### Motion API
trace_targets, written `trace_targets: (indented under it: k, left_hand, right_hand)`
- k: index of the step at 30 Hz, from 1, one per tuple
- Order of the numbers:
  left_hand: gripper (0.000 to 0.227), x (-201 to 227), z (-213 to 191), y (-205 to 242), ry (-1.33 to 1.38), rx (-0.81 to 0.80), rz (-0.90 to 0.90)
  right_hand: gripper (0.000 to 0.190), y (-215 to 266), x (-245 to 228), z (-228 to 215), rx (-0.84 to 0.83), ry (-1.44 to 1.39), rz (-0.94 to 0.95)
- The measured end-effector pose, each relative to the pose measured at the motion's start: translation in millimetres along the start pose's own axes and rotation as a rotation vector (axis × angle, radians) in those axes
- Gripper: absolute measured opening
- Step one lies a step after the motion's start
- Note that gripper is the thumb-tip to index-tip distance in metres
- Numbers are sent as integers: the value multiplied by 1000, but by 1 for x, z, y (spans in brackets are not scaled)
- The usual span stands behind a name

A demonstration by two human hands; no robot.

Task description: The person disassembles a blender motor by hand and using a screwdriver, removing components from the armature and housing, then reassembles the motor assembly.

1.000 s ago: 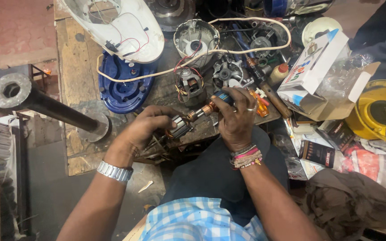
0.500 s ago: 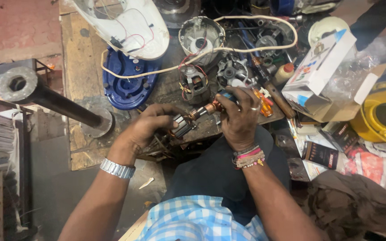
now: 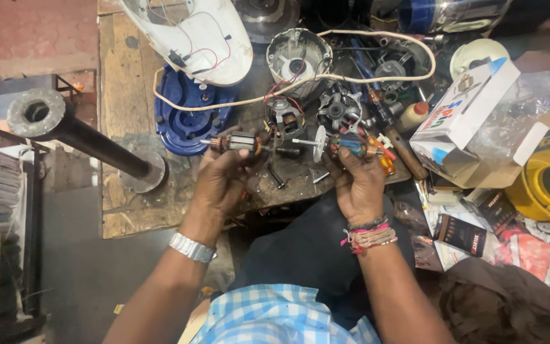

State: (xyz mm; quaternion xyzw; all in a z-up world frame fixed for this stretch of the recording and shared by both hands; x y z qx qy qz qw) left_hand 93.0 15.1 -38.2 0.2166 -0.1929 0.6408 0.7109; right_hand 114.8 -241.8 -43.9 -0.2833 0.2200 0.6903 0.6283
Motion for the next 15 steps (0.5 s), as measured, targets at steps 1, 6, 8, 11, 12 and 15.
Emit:
trace_targets:
  k: [1,6,8,11,12,15]
  left_hand:
    - [53,-4,0,-1,14,5,0]
    - [51,-14,2,-3,65,-51,-6]
    - [49,-17,2,-7,95,-62,5]
    - [50,-19,1,-6,88,-45,-2]
    - [50,-19,2,-5,91,-45,-3]
    - [51,-20,4,-4,96,-41,-1]
  right_hand:
    - [33,1,2,0,-18,6,5]
    - [36,2,4,7,-7,61,34]
    - [35,3,5,10,-10,70,42]
    - [35,3,3,10,-15,72,43]
    - [35,3,3,10,-17,69,45]
    - [33,2,4,9,-17,78,54]
Point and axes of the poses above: each hand's wrist, its own y-axis away from the middle knuckle, its own z-axis out of the palm, x = y × z, the point moved 7 cm from there along -y, towards the middle knuckle, and after that the axes turned 10 degrees about -x, right-handed, at the moved point
